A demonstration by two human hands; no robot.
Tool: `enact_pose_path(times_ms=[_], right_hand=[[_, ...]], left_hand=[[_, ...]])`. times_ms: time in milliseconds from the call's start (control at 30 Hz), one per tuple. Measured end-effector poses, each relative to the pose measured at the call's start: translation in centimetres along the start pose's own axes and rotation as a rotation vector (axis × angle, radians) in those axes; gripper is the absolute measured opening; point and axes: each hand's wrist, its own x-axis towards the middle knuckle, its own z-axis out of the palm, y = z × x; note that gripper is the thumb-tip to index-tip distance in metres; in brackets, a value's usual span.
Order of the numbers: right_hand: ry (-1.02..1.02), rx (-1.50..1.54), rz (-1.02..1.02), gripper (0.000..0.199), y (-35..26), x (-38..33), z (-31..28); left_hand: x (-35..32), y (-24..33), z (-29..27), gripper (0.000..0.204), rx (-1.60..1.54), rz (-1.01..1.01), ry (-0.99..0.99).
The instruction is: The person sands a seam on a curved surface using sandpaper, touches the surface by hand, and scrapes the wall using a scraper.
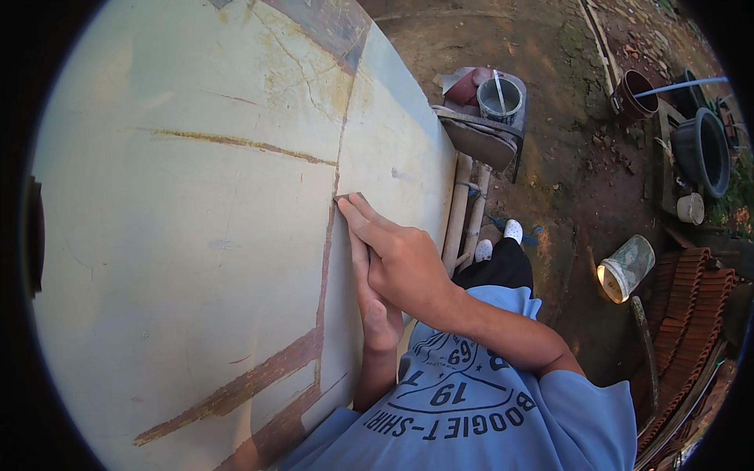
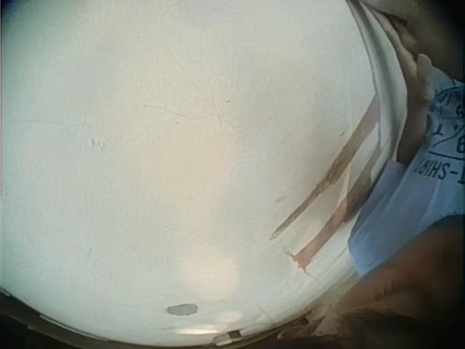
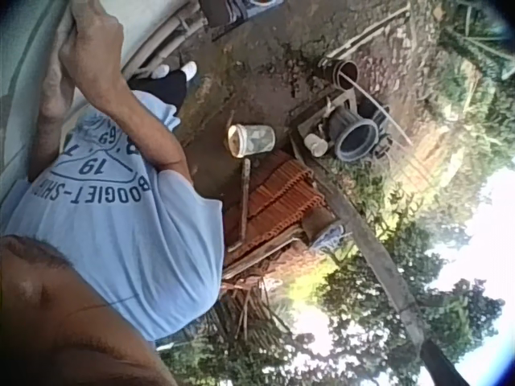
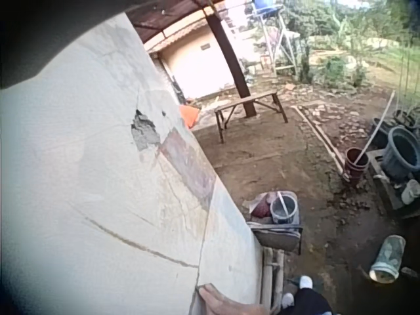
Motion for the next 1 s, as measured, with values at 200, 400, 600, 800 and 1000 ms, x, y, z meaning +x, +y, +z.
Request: enact_pose_path(times_ms=[200, 400, 600, 800, 1000], right_hand=[[-0.029, 0.046, 0.055, 0.057, -0.3, 1.7, -1.2], [-0.02, 0.051, 0.093, 0.059, -0.2, 3.2, -1.3], [-0.011, -0.01, -0.024, 0.067, 0.5, 1.1, 0.0], [-0.006, 0.009, -0.025, 0.069, 0.2, 1.3, -0.3], [-0.036, 0.038, -0.004, 0.066, 0.7, 2.8, -1.6]], left_hand=[[1.0, 1.0, 0.1, 0.102, -0.021, -0.028, -0.034], [-0.3, 1.7, -1.3, 0.096, 0.129, -0.028, -0.093], [-3.1, 4.3, -2.3, 0.073, 0.362, 0.114, 0.101], [-4.4, 5.3, -4.6, 0.073, 0.412, 0.238, 0.059], [-4.0, 5.1, -4.7, 0.073, 0.378, 0.219, 0.028]])
